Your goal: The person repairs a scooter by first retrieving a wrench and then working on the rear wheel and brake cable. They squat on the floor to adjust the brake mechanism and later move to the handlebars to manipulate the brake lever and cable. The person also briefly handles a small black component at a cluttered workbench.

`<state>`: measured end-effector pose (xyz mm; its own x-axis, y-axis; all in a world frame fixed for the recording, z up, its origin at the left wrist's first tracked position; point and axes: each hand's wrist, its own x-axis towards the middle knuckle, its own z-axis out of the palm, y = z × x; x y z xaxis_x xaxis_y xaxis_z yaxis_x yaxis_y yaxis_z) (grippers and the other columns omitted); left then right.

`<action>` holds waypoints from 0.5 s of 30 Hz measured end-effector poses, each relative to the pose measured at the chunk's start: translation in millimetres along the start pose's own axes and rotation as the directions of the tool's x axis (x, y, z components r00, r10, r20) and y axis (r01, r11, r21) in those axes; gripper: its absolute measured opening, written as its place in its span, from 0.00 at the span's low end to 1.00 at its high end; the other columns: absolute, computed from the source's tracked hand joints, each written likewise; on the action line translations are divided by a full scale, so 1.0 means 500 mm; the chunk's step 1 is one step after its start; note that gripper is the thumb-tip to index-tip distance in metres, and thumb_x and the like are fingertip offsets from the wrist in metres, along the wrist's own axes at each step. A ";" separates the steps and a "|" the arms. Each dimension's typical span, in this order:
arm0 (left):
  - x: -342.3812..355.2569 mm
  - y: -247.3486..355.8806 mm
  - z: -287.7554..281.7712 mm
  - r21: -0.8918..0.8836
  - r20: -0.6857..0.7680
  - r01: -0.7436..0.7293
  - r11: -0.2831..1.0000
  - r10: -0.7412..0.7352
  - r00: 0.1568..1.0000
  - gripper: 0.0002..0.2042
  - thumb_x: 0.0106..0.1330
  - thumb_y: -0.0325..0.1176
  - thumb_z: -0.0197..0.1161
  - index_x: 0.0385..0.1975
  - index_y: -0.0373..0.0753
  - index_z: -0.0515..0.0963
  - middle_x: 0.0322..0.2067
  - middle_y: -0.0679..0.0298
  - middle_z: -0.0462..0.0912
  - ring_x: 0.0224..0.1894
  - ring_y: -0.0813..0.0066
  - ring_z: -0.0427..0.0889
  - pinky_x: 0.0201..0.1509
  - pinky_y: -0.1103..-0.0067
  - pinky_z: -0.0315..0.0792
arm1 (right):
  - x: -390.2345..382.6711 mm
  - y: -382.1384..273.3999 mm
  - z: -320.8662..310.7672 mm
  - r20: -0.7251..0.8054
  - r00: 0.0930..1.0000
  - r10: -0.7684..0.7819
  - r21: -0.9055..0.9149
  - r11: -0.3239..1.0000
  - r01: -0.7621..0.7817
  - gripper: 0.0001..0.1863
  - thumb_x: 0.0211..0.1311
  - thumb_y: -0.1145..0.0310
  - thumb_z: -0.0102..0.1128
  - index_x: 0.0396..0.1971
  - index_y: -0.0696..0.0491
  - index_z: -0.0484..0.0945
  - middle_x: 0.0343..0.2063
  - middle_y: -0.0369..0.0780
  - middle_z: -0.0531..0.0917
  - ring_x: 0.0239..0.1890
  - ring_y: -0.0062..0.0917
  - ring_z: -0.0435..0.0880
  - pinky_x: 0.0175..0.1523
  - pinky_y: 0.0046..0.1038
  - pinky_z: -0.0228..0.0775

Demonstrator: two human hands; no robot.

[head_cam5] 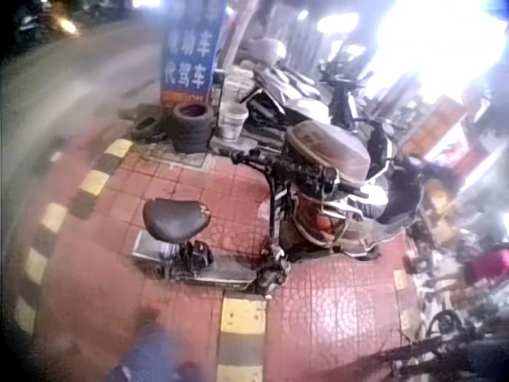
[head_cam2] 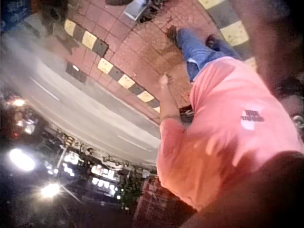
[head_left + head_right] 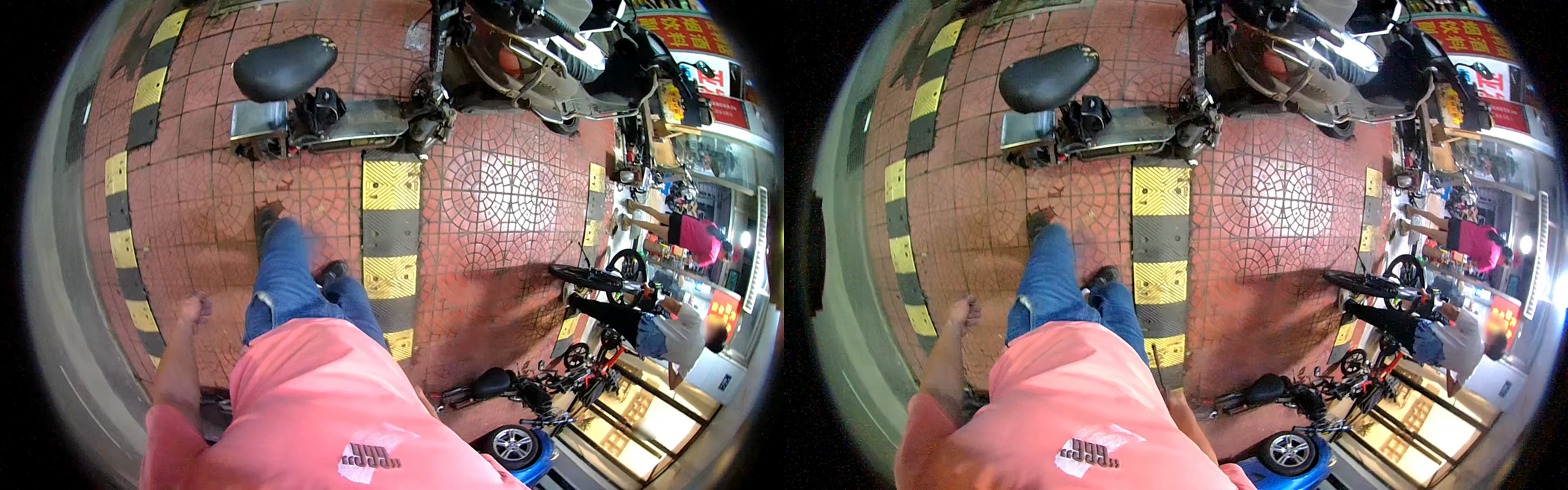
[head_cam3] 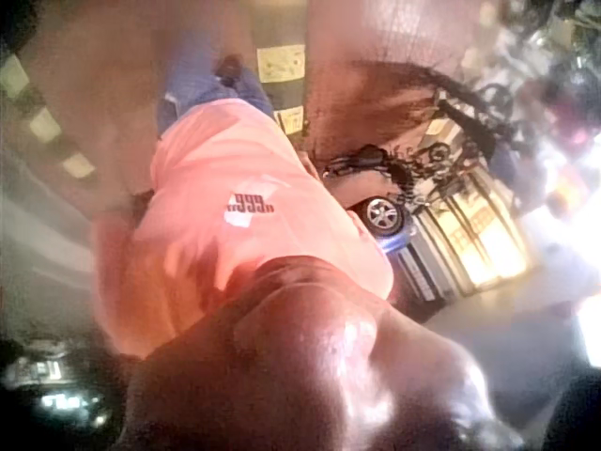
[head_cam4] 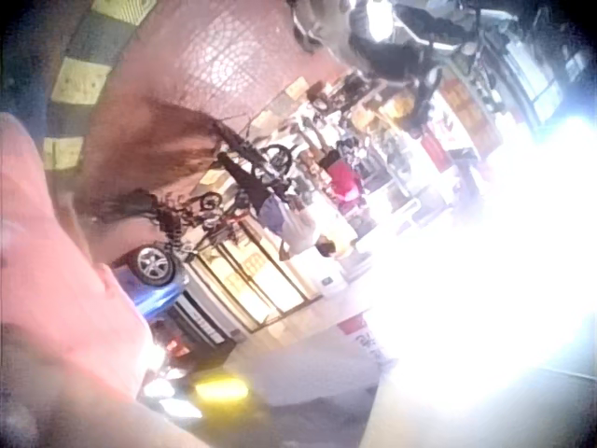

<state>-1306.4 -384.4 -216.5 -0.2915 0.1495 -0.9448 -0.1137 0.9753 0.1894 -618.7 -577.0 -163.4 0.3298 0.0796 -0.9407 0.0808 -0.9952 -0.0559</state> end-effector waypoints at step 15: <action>0.194 0.534 -0.249 0.117 0.008 -0.152 0.981 0.152 0.988 0.16 0.70 0.44 0.56 0.51 0.42 0.73 0.28 0.65 0.80 0.25 0.75 0.76 0.26 0.76 0.71 | -0.292 -0.646 0.256 -0.706 0.536 -0.463 0.084 0.696 0.713 0.17 0.71 0.60 0.58 0.23 0.55 0.72 0.15 0.32 0.75 0.18 0.14 0.69 0.23 0.23 0.59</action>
<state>-1483.2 -129.7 -224.4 -0.2977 0.2971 -0.9072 0.0436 0.9536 0.2979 -813.4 -274.8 -50.9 0.8032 0.5444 -0.2417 0.2126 -0.6410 -0.7375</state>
